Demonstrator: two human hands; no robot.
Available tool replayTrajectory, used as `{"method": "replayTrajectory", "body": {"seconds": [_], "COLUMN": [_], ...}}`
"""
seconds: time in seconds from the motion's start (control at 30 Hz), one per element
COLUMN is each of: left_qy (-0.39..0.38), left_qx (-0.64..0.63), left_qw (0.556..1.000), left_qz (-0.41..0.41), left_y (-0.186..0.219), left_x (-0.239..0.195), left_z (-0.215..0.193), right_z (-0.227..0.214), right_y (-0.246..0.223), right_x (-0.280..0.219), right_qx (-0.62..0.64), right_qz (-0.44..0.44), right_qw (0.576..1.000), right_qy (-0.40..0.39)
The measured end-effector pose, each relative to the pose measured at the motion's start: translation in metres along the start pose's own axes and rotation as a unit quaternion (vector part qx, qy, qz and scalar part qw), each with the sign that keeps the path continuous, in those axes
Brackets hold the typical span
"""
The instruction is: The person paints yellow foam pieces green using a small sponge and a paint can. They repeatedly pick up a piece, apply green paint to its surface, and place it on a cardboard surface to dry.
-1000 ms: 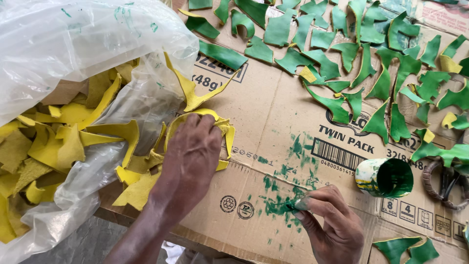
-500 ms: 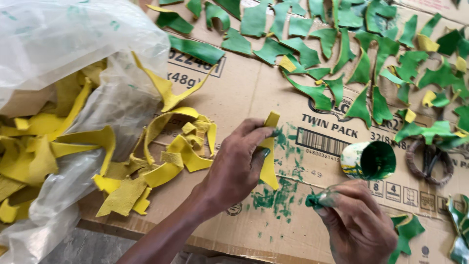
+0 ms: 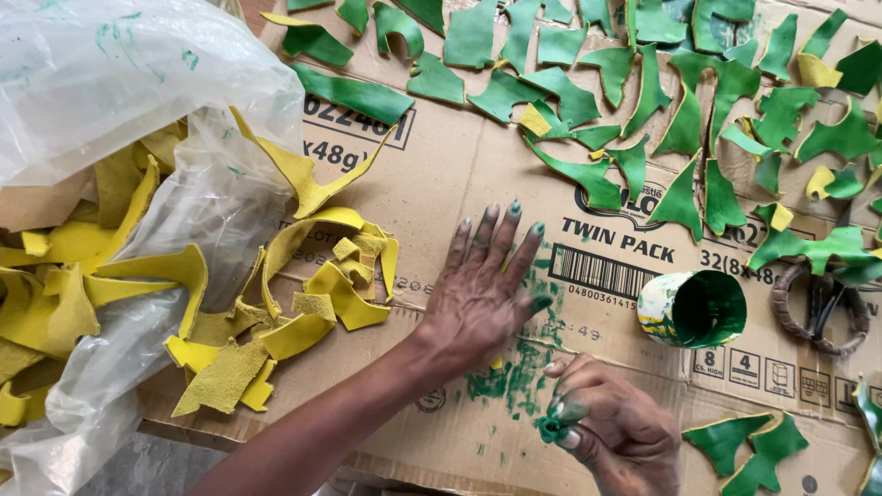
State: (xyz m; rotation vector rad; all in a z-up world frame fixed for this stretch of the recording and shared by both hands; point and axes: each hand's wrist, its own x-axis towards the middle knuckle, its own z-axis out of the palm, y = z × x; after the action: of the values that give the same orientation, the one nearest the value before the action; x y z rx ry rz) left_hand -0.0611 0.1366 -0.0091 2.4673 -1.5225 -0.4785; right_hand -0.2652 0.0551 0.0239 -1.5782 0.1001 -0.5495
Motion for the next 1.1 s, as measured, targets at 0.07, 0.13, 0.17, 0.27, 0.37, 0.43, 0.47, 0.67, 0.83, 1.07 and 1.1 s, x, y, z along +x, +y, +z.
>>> {"method": "replayTrajectory", "body": {"seconds": [0.07,0.13,0.17,0.27,0.37,0.43,0.47,0.67,0.83,1.07,1.1], "left_qy": [0.008,0.053,0.092,0.206,0.282,0.337,0.372,0.299,0.219,0.19,0.19], "left_qx": [-0.001,0.015,0.029,0.032,0.031,0.024,0.016,-0.155,-0.213,-0.112,-0.099], "left_qw": [1.0,0.998,0.995,0.978,0.959,0.941,0.928,0.939,0.952,0.975,0.977], "left_qz": [-0.016,-0.019,-0.016,-0.01,-0.003,0.01,0.021,0.069,0.008,-0.025,-0.017], "left_y": [0.001,0.0,-0.001,-0.006,-0.017,-0.023,-0.027,-0.033,-0.023,0.004,0.007], "left_x": [0.018,0.038,0.048,0.076,0.098,0.106,0.106,0.037,-0.002,-0.004,-0.006], "left_z": [-0.006,-0.007,-0.005,0.003,-0.004,-0.016,-0.024,-0.049,-0.033,-0.029,-0.029], "right_z": [0.0,-0.003,-0.004,-0.005,-0.004,-0.004,-0.005,-0.015,-0.013,-0.011,-0.011], "right_y": [0.0,0.0,-0.001,-0.002,-0.003,-0.005,-0.006,-0.01,-0.012,-0.012,-0.013], "right_x": [0.0,0.0,-0.001,-0.003,-0.008,-0.01,-0.011,-0.01,-0.008,-0.006,-0.008], "right_qx": [-0.01,-0.02,-0.02,-0.016,-0.008,-0.008,-0.017,-0.026,-0.013,-0.021,-0.027], "right_qz": [0.0,-0.011,-0.013,-0.013,-0.006,-0.01,-0.011,-0.008,-0.011,-0.028,-0.015], "right_qw": [1.0,1.0,1.0,1.0,1.0,1.0,1.0,0.999,1.0,0.999,0.999], "right_qy": [0.001,0.003,0.007,0.016,0.024,0.025,0.02,0.016,0.015,0.006,0.011]}}
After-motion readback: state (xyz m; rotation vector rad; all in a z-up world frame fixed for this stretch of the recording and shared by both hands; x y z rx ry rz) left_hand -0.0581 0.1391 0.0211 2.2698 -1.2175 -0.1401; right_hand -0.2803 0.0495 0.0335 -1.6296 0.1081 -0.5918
